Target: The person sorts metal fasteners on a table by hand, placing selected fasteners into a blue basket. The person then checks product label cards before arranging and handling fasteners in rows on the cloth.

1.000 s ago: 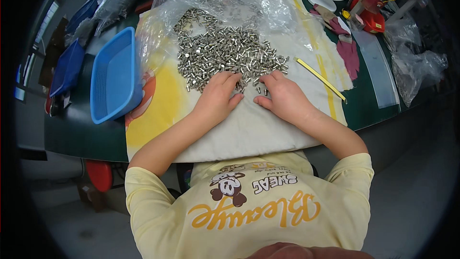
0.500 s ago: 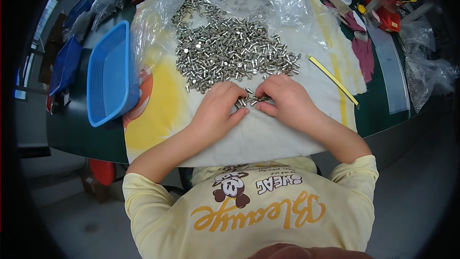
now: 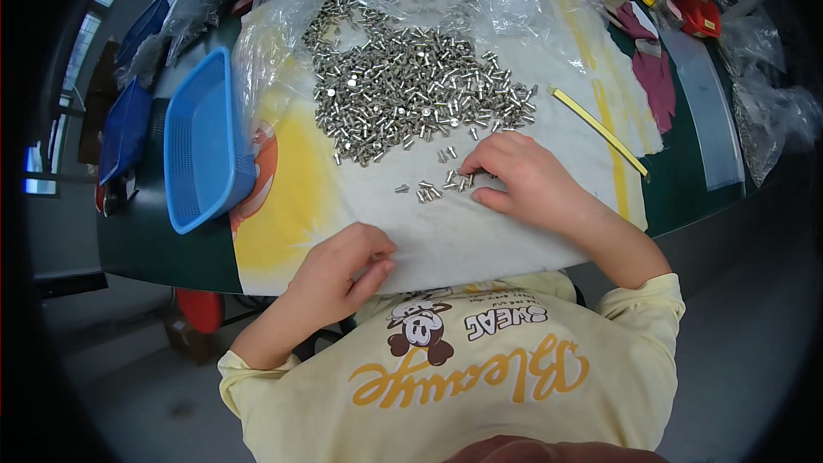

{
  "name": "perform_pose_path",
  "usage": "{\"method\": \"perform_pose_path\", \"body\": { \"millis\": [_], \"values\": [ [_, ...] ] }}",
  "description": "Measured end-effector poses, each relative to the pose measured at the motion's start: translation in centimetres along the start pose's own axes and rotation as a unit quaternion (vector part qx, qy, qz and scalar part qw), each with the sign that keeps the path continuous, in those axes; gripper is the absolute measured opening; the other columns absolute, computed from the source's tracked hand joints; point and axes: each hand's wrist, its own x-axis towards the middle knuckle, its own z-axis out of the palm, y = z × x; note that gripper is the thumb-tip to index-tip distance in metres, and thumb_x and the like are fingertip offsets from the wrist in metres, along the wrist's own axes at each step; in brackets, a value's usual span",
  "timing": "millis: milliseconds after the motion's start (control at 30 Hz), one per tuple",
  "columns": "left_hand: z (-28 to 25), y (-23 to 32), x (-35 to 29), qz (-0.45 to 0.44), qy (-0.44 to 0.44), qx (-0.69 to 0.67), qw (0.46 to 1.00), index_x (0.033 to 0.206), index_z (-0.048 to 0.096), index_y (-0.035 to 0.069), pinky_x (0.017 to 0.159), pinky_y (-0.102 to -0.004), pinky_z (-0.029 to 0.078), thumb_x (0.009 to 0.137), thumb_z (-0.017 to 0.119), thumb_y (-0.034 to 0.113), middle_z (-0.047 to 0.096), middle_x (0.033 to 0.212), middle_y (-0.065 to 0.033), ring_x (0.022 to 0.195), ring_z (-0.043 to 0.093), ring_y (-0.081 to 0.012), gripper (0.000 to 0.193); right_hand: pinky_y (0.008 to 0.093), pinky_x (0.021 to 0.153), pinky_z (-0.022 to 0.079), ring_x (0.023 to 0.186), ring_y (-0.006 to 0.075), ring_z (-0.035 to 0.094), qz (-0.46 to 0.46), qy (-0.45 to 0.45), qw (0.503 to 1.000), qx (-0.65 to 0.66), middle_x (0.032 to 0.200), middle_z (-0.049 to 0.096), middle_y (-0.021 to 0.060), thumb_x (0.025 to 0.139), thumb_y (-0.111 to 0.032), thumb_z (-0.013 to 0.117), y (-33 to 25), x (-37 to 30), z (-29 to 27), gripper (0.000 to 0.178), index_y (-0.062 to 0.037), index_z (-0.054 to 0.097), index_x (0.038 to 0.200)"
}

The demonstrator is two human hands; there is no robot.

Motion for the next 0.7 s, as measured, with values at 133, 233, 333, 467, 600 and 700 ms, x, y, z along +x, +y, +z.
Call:
{"method": "perform_pose_path", "body": {
  "millis": [133,233,333,467,600,700],
  "values": [
    [-1.6,1.0,-1.7,-0.173,-0.101,-0.022,0.980,0.105,0.061,0.002,0.082,-0.0361,0.046,0.080,0.062,0.008,0.061,0.099,-0.0130,0.096,0.059,-0.0293,0.025,0.0365,0.083,0.043,0.094,0.0258,0.054,-0.015,0.003,1.000,-0.006,0.095,0.057,0.0058,0.071,-0.011,0.069,0.6,0.2,0.3,0.026,-0.0094,0.059,0.096],
    [-1.3,-1.1,-4.2,-0.182,-0.086,-0.021,0.979,0.105,0.061,0.002,0.082,-0.0361,0.046,0.080,0.062,0.009,0.062,0.099,-0.0130,0.095,0.059,-0.0293,0.025,0.0369,0.082,0.044,0.094,0.0266,0.054,0.011,-0.005,1.000,-0.005,0.095,0.057,0.0067,0.072,-0.011,0.069,-0.1,0.0,0.2,0.025,-0.0094,0.060,0.095],
    [-2.1,-1.4,-5.1,-0.199,-0.081,-0.007,0.977,0.105,0.061,0.002,0.081,-0.0361,0.047,0.081,0.061,0.009,0.062,0.099,-0.0130,0.095,0.059,-0.0292,0.025,0.0372,0.081,0.044,0.093,0.0274,0.054,-0.003,0.011,1.000,0.001,0.094,0.057,0.0074,0.072,-0.011,0.069,-0.1,-0.1,0.1,0.024,-0.0096,0.060,0.095],
    [-3.9,-2.8,-5.7,-0.214,-0.085,0.015,0.973,0.104,0.061,0.003,0.081,-0.0361,0.047,0.081,0.061,0.010,0.062,0.099,-0.0130,0.095,0.059,-0.0292,0.025,0.0371,0.081,0.043,0.093,0.0279,0.053,-0.012,0.006,1.000,0.001,0.094,0.057,0.0075,0.072,-0.010,0.069,-0.1,0.2,0.0,0.024,-0.0099,0.061,0.094],
    [-4.4,-4.1,-6.1,-0.228,-0.095,0.023,0.969,0.104,0.061,0.003,0.081,-0.0361,0.047,0.081,0.061,0.010,0.062,0.100,-0.0130,0.095,0.060,-0.0291,0.025,0.0377,0.082,0.040,0.094,0.0253,0.050,0.002,-0.004,1.000,-0.003,0.096,0.053,0.0045,0.073,-0.011,0.068,0.1,-0.1,0.0,0.024,-0.0120,0.060,0.096],
    [-4.7,-5.0,-7.0,-0.241,-0.109,0.033,0.964,0.104,0.062,0.003,0.081,-0.0361,0.047,0.081,0.061,0.011,0.062,0.100,-0.0130,0.095,0.060,-0.0291,0.024,0.0374,0.082,0.040,0.094,0.0247,0.050,0.009,0.002,1.000,-0.004,0.096,0.053,0.0037,0.073,-0.011,0.068,-0.3,-0.1,0.1,0.024,-0.0123,0.061,0.096]
  ]
}}
